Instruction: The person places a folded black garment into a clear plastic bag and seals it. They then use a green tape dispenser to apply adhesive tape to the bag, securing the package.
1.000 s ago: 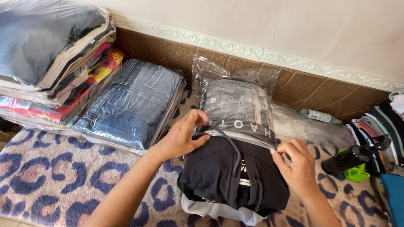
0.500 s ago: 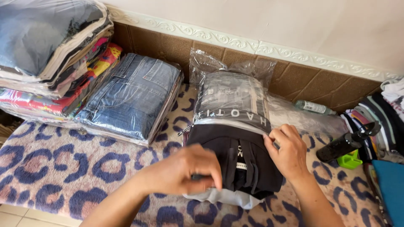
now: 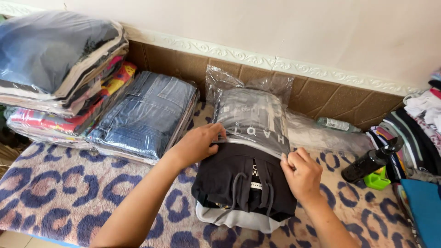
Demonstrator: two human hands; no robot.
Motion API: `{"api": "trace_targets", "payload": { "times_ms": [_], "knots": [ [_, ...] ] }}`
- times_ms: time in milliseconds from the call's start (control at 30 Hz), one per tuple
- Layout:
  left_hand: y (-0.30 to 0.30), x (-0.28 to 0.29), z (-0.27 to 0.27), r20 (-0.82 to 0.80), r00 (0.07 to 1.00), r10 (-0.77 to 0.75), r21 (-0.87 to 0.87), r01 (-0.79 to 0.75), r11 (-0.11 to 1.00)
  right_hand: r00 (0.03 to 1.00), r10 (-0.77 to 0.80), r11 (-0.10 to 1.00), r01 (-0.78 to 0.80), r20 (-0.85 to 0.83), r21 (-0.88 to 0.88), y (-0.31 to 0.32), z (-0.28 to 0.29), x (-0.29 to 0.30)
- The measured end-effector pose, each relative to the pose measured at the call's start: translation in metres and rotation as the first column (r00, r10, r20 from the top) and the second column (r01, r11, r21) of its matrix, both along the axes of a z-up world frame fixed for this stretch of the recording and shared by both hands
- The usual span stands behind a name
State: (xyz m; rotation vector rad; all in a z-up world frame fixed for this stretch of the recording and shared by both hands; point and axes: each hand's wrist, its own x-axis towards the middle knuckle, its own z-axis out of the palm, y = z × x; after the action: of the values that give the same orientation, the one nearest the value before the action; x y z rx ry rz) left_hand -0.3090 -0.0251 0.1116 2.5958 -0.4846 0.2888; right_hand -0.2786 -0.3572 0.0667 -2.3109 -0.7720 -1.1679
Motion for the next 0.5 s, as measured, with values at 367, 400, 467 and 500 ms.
{"api": "trace_targets", "payload": {
  "times_ms": [367, 400, 467, 500],
  "knots": [
    [-0.016, 0.005, -0.030, 0.450, 0.877, 0.170, 0.059, -0.219, 0.974, 0.996, 0.085, 0.989, -0.085, -0.012, -0.119, -0.002, 0.006, -0.001],
    [-0.015, 0.006, -0.037, 0.357, 0.870, 0.341, -0.029, -0.355, 0.935, 0.998, -0.009, 0.988, -0.001, -0.062, -0.153, -0.007, 0.002, 0.004],
    [-0.015, -0.004, -0.046, 0.290, 0.876, 0.386, -0.140, -0.360, 0.922, 0.993, -0.086, 0.988, 0.075, -0.075, -0.136, -0.011, -0.005, 0.000],
    [-0.015, -0.009, -0.050, 0.216, 0.878, 0.427, -0.250, -0.373, 0.894, 0.984, -0.157, 0.982, 0.146, -0.088, -0.122, -0.013, -0.008, -0.003]
  ]
}}
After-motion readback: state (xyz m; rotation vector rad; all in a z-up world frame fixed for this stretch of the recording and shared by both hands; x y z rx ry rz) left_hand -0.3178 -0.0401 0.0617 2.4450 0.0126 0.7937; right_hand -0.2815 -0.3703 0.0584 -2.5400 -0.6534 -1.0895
